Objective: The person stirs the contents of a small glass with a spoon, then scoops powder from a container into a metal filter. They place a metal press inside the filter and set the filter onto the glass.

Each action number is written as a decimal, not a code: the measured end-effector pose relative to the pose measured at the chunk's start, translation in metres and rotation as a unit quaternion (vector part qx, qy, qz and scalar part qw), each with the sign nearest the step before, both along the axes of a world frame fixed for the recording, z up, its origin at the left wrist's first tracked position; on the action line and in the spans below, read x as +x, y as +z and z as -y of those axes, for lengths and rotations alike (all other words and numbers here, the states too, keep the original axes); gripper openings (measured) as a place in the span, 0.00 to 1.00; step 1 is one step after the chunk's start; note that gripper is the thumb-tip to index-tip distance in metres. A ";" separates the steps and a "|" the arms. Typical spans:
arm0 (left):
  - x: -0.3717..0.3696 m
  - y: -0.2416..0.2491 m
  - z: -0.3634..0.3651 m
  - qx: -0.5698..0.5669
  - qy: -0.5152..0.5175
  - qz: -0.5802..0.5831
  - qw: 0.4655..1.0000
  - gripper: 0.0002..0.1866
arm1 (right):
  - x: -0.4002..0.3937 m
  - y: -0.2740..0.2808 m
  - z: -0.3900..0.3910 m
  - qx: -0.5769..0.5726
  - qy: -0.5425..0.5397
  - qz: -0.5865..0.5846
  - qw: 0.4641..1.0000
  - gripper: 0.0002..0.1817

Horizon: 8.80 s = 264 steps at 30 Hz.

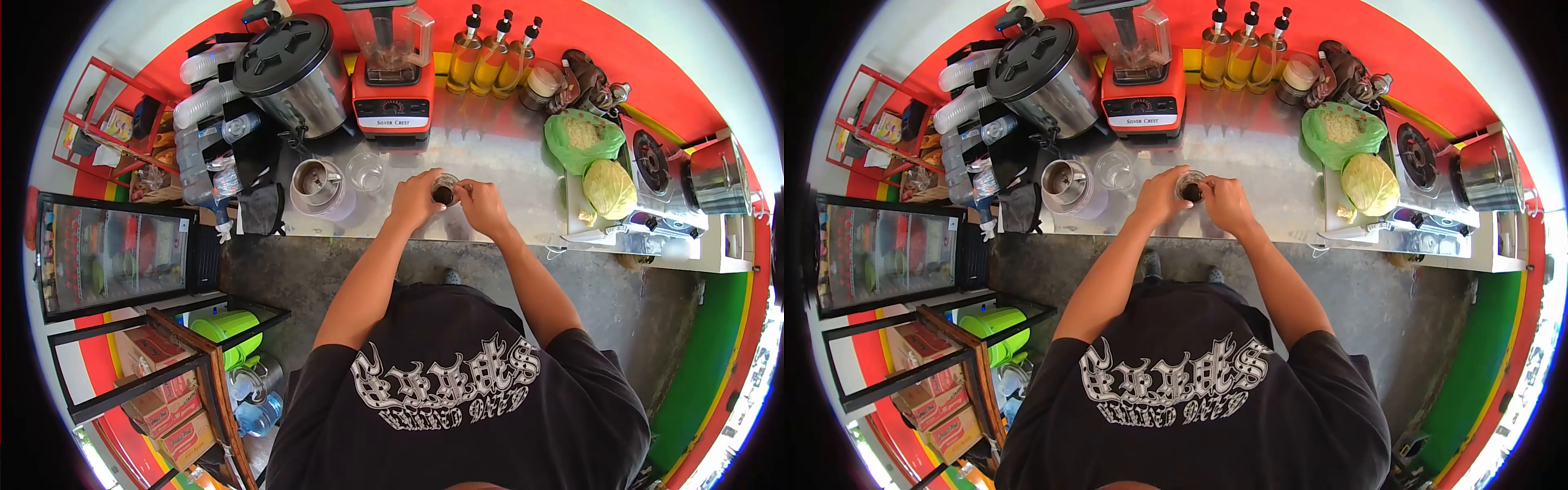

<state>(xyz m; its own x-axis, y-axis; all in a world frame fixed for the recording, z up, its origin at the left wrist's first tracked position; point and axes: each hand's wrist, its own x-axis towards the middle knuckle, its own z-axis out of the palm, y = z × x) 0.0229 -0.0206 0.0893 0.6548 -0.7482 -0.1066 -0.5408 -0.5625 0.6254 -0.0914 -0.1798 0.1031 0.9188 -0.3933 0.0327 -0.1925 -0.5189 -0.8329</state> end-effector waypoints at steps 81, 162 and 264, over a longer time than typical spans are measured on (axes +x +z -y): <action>0.002 -0.007 -0.001 0.005 -0.003 0.009 1.000 0.45 | -0.007 -0.025 0.012 0.224 -0.156 0.002 0.962 0.14; 0.118 -0.001 -0.315 -0.295 0.260 0.013 0.919 0.44 | 0.100 0.021 -0.227 -0.181 0.064 0.090 0.977 0.39; -0.010 0.036 -0.104 -0.098 -0.119 0.197 0.968 0.52 | 0.005 -0.094 -0.111 0.243 0.125 0.115 0.955 0.67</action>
<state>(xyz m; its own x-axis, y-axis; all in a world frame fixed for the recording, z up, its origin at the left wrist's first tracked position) 0.0126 0.0836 0.1254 0.4226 -0.8630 0.2767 -0.8589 -0.2840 0.4261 -0.0866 -0.0686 0.0092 0.9765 -0.1826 0.1144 0.1040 -0.0652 -0.9924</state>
